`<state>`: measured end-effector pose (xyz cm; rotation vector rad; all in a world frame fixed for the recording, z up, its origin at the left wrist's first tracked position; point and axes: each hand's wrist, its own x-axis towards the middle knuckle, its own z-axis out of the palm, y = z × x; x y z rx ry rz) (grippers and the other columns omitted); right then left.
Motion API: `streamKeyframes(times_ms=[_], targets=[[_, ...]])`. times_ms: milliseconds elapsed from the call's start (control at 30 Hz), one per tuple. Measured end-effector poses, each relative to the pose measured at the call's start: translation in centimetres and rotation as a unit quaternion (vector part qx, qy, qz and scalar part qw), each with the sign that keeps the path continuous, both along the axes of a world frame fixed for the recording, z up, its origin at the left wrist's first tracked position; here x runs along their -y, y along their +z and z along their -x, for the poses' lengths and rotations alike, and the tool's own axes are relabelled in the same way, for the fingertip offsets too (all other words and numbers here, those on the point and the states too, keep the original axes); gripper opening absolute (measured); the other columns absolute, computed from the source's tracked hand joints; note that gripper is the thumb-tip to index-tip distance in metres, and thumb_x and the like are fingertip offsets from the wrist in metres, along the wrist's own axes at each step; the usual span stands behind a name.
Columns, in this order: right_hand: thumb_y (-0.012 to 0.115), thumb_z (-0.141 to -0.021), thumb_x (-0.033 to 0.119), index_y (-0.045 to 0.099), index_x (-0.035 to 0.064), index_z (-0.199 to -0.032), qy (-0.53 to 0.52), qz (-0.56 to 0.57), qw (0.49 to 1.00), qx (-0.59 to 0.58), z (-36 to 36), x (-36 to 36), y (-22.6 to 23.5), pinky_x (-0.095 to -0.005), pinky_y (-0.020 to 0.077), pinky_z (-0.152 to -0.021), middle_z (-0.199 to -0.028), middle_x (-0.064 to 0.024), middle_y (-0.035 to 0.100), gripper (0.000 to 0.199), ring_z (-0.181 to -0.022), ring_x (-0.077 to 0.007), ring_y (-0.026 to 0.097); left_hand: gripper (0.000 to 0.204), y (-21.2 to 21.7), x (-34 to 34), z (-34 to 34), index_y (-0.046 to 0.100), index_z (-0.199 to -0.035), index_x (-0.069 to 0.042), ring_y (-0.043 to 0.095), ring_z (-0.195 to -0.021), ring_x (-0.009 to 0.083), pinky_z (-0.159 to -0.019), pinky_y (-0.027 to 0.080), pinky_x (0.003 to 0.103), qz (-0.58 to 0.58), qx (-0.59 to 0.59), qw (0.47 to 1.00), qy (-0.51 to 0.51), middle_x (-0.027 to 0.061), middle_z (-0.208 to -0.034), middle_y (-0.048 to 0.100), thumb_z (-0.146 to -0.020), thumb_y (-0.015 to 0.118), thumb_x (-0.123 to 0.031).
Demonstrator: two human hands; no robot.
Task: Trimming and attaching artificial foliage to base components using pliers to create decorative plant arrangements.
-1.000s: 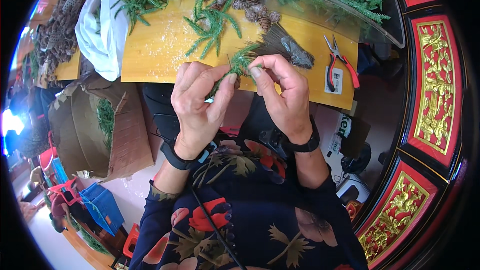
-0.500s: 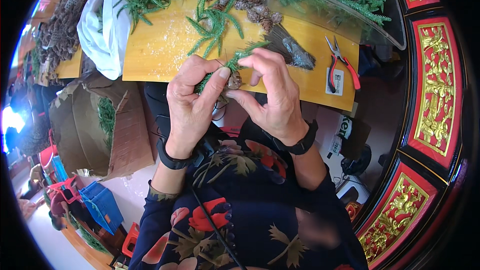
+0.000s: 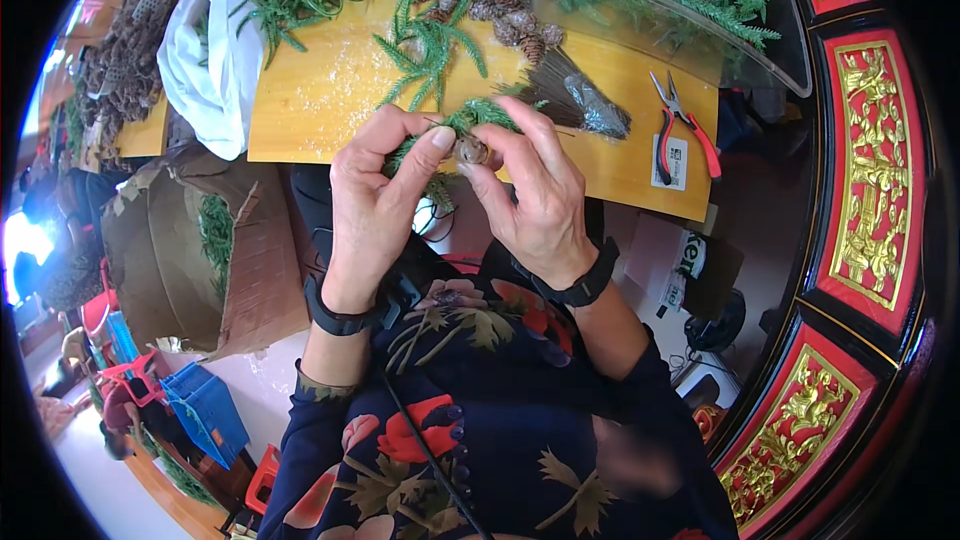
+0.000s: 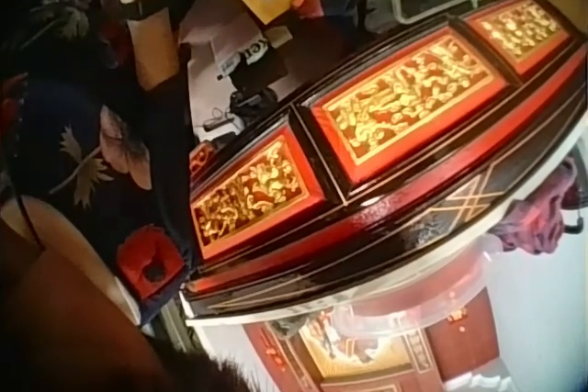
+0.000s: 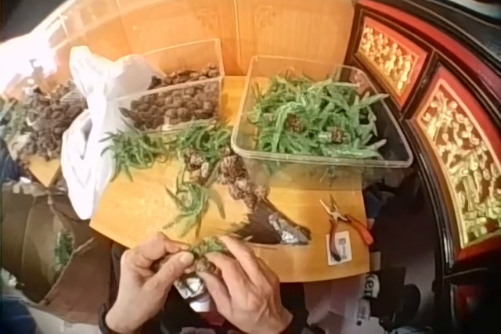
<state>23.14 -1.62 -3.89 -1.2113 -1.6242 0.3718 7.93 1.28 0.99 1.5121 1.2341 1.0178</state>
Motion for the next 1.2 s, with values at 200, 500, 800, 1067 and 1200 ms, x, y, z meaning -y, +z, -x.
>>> streamKeyframes(times_ms=[200,500,800,1067,1200], targets=[[0.072,-0.079,0.004,0.062,-0.0012,-0.105,-0.037,0.05,0.998,0.012,0.5,0.6,0.4,-0.0337,0.0514,-0.067,-0.111,-0.0179,0.06,0.029,-0.073,-0.0252,0.062,0.014,-0.9,0.2,-0.7,0.065,-0.098,0.002,0.052,-0.082,0.0035,-0.074,0.043,0.02,0.126,0.142,0.981,0.028,-0.0018,-0.087,0.062,-0.093,0.064,-0.012],[0.068,-0.081,0.003,0.061,-0.0011,-0.107,-0.044,0.079,0.996,0.003,0.2,1.3,1.4,-0.0365,0.0491,-0.071,-0.108,-0.0159,0.061,0.028,-0.083,-0.0317,0.061,0.014,-0.6,1.1,-1.5,0.067,-0.095,0.003,0.053,-0.082,0.006,-0.075,0.043,0.021,0.055,0.059,0.996,0.046,0.0002,-0.086,0.064,-0.092,0.065,-0.01],[0.067,-0.082,0.001,0.059,-0.0019,-0.11,-0.019,0.078,0.996,-0.045,0.9,1.4,1.2,-0.0352,0.051,-0.072,-0.107,-0.0161,0.061,0.029,-0.086,-0.0306,0.062,0.014,0.0,1.3,-1.2,0.067,-0.091,0.005,0.054,-0.075,0.0073,-0.071,0.045,0.022,-0.025,-0.038,0.998,0.054,0.0036,-0.079,0.063,-0.088,0.068,-0.009],[0.069,-0.079,0.0,0.059,-0.0013,-0.11,-0.022,0.088,0.995,-0.05,1.4,1.6,1.3,-0.0332,0.0516,-0.071,-0.114,-0.0155,0.058,0.033,-0.084,-0.0239,0.063,0.013,-0.1,1.6,-1.1,0.065,-0.092,0.004,0.054,-0.072,0.0088,-0.069,0.045,0.023,-0.02,-0.018,0.998,0.06,0.0043,-0.077,0.061,-0.088,0.067,-0.008],[0.074,-0.074,-0.001,0.057,0.0012,-0.116,-0.014,0.103,0.992,-0.073,1.1,1.6,1.6,-0.0318,0.0513,-0.073,-0.121,-0.0146,0.054,0.045,-0.082,-0.0209,0.062,0.011,-0.4,1.6,-0.7,0.065,-0.092,0.003,0.054,-0.07,0.0111,-0.067,0.045,0.025,-0.037,-0.041,0.997,0.055,0.0051,-0.075,0.06,-0.088,0.067,-0.007]])
